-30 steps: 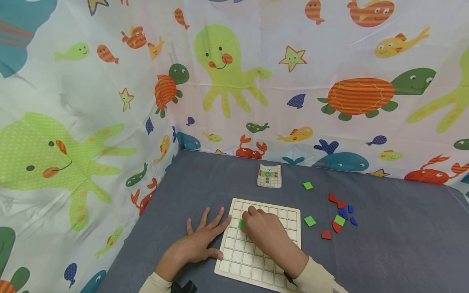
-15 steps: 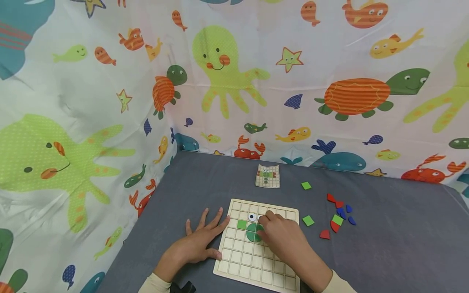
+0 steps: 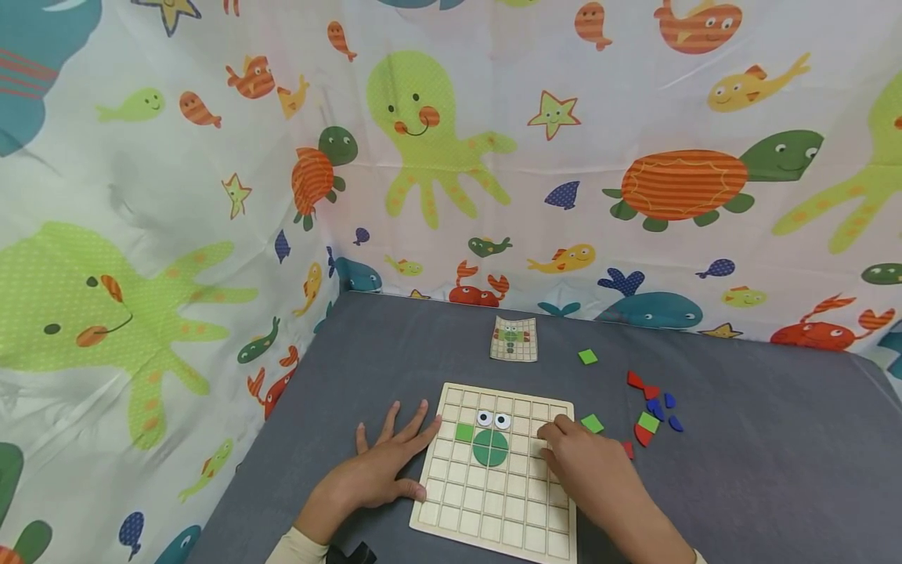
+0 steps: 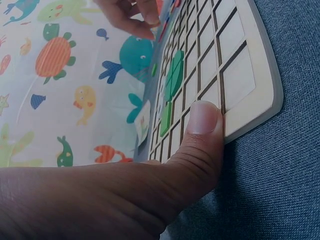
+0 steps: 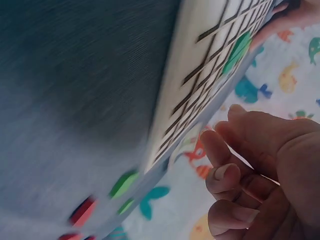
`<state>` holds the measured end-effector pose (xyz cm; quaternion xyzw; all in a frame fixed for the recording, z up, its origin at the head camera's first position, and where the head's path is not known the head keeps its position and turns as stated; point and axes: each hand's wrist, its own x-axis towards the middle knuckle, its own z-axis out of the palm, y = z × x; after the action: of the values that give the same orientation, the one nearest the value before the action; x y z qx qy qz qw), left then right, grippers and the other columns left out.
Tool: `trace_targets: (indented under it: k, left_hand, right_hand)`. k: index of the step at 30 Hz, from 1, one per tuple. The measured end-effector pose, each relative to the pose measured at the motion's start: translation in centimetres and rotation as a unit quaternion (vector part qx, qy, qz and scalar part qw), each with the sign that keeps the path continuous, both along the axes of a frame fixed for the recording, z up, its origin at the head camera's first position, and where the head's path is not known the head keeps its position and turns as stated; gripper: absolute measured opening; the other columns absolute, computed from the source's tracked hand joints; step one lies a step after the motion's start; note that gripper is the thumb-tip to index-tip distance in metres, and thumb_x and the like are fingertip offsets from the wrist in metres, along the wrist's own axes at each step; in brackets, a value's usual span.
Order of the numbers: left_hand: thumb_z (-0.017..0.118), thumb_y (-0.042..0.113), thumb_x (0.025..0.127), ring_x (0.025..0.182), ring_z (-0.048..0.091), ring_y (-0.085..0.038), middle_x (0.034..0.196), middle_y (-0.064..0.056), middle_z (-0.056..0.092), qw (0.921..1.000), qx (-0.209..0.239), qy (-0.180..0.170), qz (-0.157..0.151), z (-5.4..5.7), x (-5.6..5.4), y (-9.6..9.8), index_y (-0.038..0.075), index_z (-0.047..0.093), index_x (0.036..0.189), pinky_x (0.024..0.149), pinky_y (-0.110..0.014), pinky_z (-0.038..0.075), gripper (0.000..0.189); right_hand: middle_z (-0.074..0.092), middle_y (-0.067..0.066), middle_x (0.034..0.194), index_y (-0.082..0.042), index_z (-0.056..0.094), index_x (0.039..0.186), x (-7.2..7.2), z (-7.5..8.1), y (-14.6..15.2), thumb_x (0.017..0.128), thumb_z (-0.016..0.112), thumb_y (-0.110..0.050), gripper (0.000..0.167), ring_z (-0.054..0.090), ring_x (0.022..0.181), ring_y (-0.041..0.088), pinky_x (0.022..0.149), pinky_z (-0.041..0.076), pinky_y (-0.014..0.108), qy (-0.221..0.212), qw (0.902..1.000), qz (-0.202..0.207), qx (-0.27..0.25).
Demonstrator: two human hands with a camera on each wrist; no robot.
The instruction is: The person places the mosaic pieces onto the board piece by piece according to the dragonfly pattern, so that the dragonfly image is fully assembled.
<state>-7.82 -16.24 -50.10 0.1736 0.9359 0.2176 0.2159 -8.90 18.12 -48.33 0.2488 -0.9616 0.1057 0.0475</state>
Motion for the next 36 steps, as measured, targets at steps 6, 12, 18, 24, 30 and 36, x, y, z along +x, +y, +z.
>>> trace_targets:
  k: [6, 12, 18, 24, 30, 36]
  left_hand:
    - [0.080, 0.047, 0.083, 0.161, -0.011, -0.046, 0.179, -0.002, 0.003, 1.0000, 0.008, -0.002, -0.001, -0.1, 0.0, -0.1, 0.034, 0.019, 0.172, 0.108, -0.091, -0.005, 0.108]
    - [0.078, 0.046, 0.085, 0.160, -0.015, -0.047, 0.179, -0.001, -0.001, 0.9993, 0.036, -0.003, -0.010, -0.9, -0.3, -0.4, 0.036, 0.014, 0.172, 0.105, -0.092, -0.007, 0.108]
    - [0.080, 0.046, 0.083, 0.161, -0.015, -0.045, 0.179, 0.001, -0.001, 0.9995, 0.031, 0.000, -0.005, -1.3, -0.3, -0.5, 0.039, 0.014, 0.171, 0.106, -0.091, -0.009, 0.110]
    - [0.081, 0.046, 0.082, 0.162, -0.010, -0.045, 0.179, -0.002, 0.005, 1.0000, 0.000, 0.002, 0.002, -0.2, 0.0, 0.0, 0.034, 0.020, 0.171, 0.108, -0.091, -0.004, 0.109]
    - [0.081, 0.044, 0.084, 0.161, -0.012, -0.047, 0.179, -0.002, 0.002, 0.9999, 0.016, -0.005, -0.004, -0.3, -0.1, -0.2, 0.035, 0.016, 0.172, 0.107, -0.091, -0.006, 0.109]
    - [0.080, 0.045, 0.085, 0.161, -0.013, -0.046, 0.179, -0.001, 0.001, 0.9997, 0.022, -0.004, -0.006, -0.7, -0.1, -0.3, 0.037, 0.015, 0.171, 0.107, -0.091, -0.007, 0.108]
  right_hand:
    - [0.070, -0.004, 0.101, -0.015, 0.077, 0.109, -0.4, -0.3, 3.5, 0.088, 0.088, -0.019, 0.024, 0.062, 0.068, 0.005, 0.049, 0.047, 0.025, -0.027, 0.9989, -0.039, 0.007]
    - [0.069, -0.002, 0.101, -0.014, 0.076, 0.109, -0.8, -0.4, 6.4, 0.089, 0.088, -0.019, 0.025, 0.062, 0.073, 0.009, 0.054, 0.054, 0.036, -0.073, 0.9938, -0.082, 0.017]
    - [0.060, -0.006, 0.091, -0.015, 0.076, 0.108, -0.4, -0.8, 7.9, 0.089, 0.088, -0.020, 0.023, 0.053, 0.071, 0.010, 0.054, 0.052, 0.039, -0.074, 0.9920, -0.100, 0.021]
    - [0.057, -0.004, 0.093, -0.015, 0.075, 0.104, -0.3, -1.4, 8.6, 0.085, 0.091, -0.019, 0.025, 0.050, 0.069, 0.011, 0.052, 0.050, 0.038, -0.055, 0.9932, -0.100, 0.022]
    - [0.055, -0.003, 0.091, -0.014, 0.076, 0.106, -0.5, -1.9, 9.1, 0.084, 0.091, -0.018, 0.027, 0.048, 0.067, 0.012, 0.050, 0.045, 0.035, -0.066, 0.9919, -0.104, 0.031]
    - [0.056, -0.004, 0.089, -0.014, 0.076, 0.101, -0.8, -2.1, 9.4, 0.082, 0.092, -0.017, 0.025, 0.048, 0.066, 0.012, 0.049, 0.046, 0.035, -0.066, 0.9921, -0.101, 0.035]
